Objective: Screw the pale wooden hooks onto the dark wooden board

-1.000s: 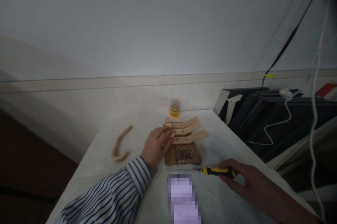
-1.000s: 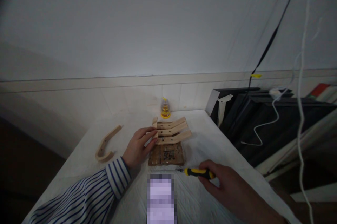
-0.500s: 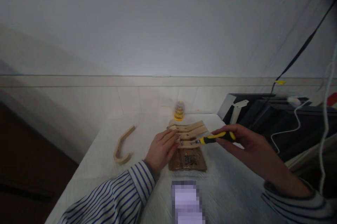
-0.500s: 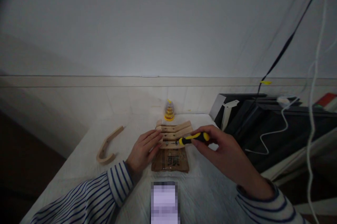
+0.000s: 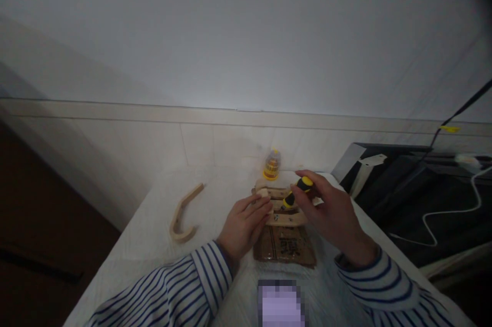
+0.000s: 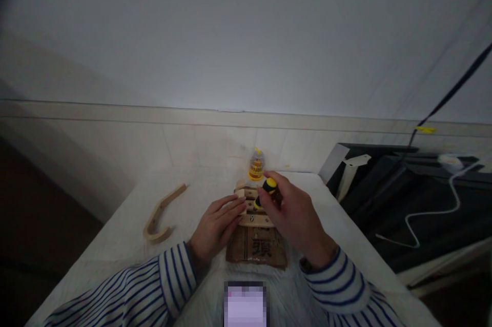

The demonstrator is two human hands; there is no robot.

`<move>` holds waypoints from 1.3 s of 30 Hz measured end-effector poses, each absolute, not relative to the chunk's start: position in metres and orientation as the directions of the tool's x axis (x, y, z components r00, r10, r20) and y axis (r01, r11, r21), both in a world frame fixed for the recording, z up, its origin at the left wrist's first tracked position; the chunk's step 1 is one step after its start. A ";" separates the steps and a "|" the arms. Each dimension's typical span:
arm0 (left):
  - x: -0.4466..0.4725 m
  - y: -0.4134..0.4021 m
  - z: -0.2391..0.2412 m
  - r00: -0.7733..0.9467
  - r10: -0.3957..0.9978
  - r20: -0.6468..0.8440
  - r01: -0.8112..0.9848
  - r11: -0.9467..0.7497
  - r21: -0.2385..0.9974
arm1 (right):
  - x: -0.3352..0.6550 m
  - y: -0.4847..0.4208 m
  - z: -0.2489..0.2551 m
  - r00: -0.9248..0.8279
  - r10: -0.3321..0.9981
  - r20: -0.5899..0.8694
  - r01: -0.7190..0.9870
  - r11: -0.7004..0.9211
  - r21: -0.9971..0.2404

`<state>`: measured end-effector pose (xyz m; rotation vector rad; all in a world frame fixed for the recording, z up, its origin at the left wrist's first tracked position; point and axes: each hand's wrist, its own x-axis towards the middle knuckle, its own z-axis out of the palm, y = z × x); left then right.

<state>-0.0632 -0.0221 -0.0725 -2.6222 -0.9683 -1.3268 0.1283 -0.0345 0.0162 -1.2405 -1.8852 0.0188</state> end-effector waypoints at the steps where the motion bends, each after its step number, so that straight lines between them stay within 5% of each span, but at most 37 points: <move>1: -0.063 -0.022 -0.072 0.438 0.511 0.739 0.551 -0.803 0.229 | 0.128 -0.034 0.014 -0.156 0.751 0.641 0.745 0.516 -0.423; 39: -0.064 -0.020 -0.074 0.428 0.511 0.746 0.526 -0.812 0.254 | 0.125 -0.027 0.011 -0.279 0.755 0.593 0.764 0.549 -0.340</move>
